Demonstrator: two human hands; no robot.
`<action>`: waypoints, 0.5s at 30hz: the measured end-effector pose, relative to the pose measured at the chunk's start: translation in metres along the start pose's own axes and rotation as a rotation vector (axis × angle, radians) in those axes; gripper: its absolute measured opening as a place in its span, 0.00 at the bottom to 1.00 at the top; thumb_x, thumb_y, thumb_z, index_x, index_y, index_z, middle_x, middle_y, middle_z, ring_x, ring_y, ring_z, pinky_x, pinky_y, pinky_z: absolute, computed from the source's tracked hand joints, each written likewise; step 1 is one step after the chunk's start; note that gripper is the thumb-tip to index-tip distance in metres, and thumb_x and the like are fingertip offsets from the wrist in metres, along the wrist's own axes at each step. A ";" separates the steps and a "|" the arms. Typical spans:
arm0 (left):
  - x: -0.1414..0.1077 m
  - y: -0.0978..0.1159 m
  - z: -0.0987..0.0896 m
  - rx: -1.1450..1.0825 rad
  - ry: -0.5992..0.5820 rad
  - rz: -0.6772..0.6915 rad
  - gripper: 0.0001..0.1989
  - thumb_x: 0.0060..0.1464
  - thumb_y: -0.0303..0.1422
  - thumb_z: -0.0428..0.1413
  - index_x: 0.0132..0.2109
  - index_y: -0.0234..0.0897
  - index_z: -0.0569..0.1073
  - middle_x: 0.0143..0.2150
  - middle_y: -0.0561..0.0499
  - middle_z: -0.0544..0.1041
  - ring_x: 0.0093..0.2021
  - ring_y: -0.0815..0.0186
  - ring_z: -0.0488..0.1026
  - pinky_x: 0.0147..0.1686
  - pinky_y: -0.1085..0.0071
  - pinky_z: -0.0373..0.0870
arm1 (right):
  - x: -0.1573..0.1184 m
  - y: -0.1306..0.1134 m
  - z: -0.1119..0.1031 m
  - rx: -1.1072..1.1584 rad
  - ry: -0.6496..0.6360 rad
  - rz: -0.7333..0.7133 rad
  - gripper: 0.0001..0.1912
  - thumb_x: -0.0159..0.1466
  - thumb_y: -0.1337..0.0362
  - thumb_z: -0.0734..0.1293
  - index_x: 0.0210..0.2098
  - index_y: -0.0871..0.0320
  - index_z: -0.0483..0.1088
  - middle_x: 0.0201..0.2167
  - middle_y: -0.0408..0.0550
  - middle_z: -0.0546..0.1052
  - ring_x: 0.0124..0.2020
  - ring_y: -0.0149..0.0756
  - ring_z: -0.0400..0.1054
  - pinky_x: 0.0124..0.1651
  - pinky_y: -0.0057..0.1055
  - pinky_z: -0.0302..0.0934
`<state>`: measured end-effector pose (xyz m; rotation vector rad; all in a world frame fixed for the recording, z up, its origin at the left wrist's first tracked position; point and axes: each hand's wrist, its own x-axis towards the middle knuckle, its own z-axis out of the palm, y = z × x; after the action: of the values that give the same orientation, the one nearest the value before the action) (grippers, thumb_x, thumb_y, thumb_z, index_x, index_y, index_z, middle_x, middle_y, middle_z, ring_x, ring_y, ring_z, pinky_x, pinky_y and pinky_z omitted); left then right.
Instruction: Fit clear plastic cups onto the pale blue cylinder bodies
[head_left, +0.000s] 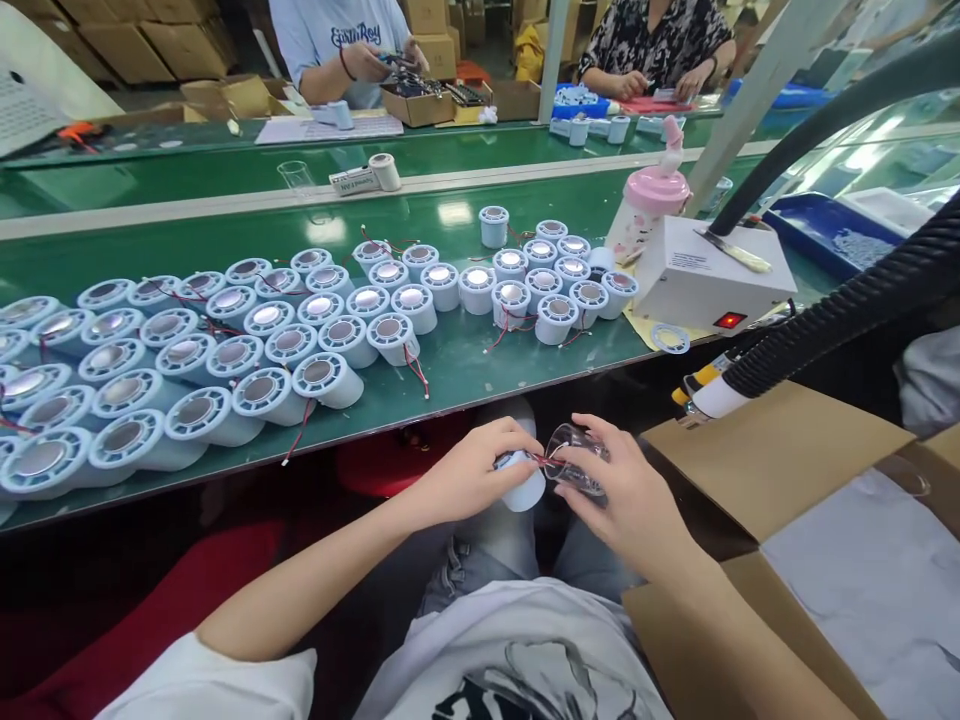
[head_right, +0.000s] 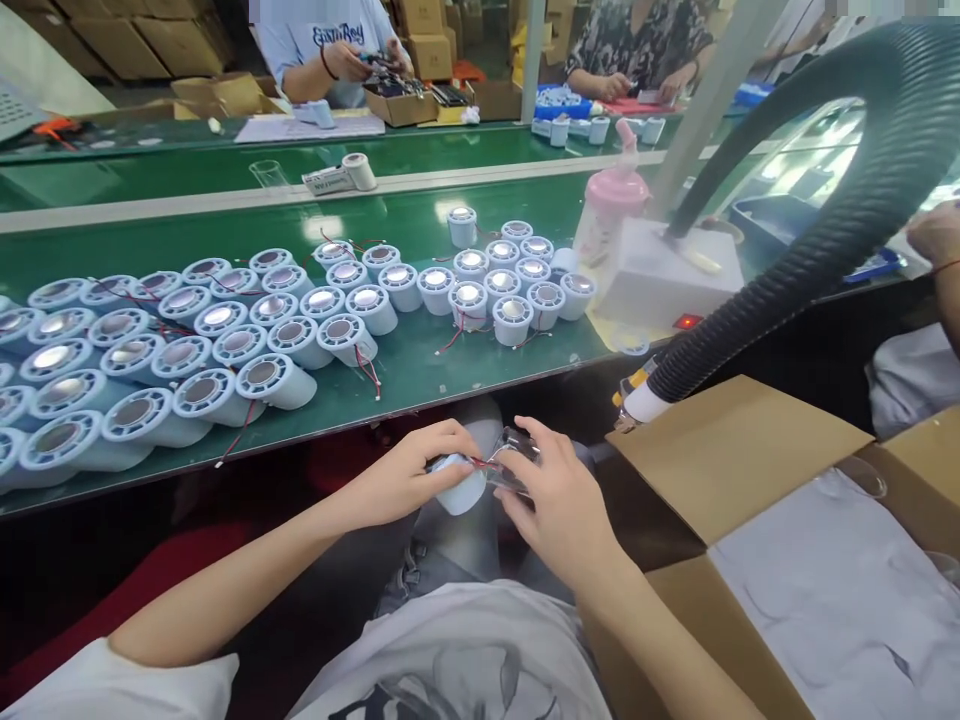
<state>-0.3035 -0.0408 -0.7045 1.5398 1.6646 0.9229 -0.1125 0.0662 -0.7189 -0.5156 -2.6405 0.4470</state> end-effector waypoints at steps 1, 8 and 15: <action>0.001 -0.003 0.000 -0.014 0.003 -0.011 0.11 0.61 0.33 0.51 0.42 0.36 0.77 0.42 0.48 0.73 0.43 0.64 0.72 0.46 0.70 0.66 | -0.001 -0.001 -0.001 0.007 0.039 -0.006 0.14 0.61 0.67 0.67 0.47 0.56 0.73 0.58 0.58 0.66 0.51 0.51 0.66 0.44 0.46 0.71; 0.002 -0.003 0.006 -0.010 -0.037 0.016 0.10 0.59 0.31 0.52 0.41 0.37 0.78 0.42 0.48 0.72 0.43 0.64 0.71 0.45 0.69 0.67 | 0.001 0.001 0.003 -0.039 -0.233 -0.021 0.13 0.57 0.75 0.69 0.40 0.55 0.74 0.60 0.57 0.66 0.52 0.54 0.66 0.41 0.45 0.70; 0.002 -0.015 0.015 -0.156 0.118 0.087 0.25 0.43 0.41 0.68 0.49 0.40 0.75 0.44 0.48 0.71 0.44 0.62 0.71 0.46 0.66 0.69 | 0.005 0.001 -0.005 0.519 -0.174 0.218 0.11 0.66 0.60 0.64 0.28 0.56 0.72 0.47 0.49 0.70 0.47 0.40 0.70 0.47 0.37 0.64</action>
<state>-0.2987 -0.0390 -0.7254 1.4868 1.5748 1.1815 -0.1145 0.0704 -0.7131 -0.6115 -2.4865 1.2498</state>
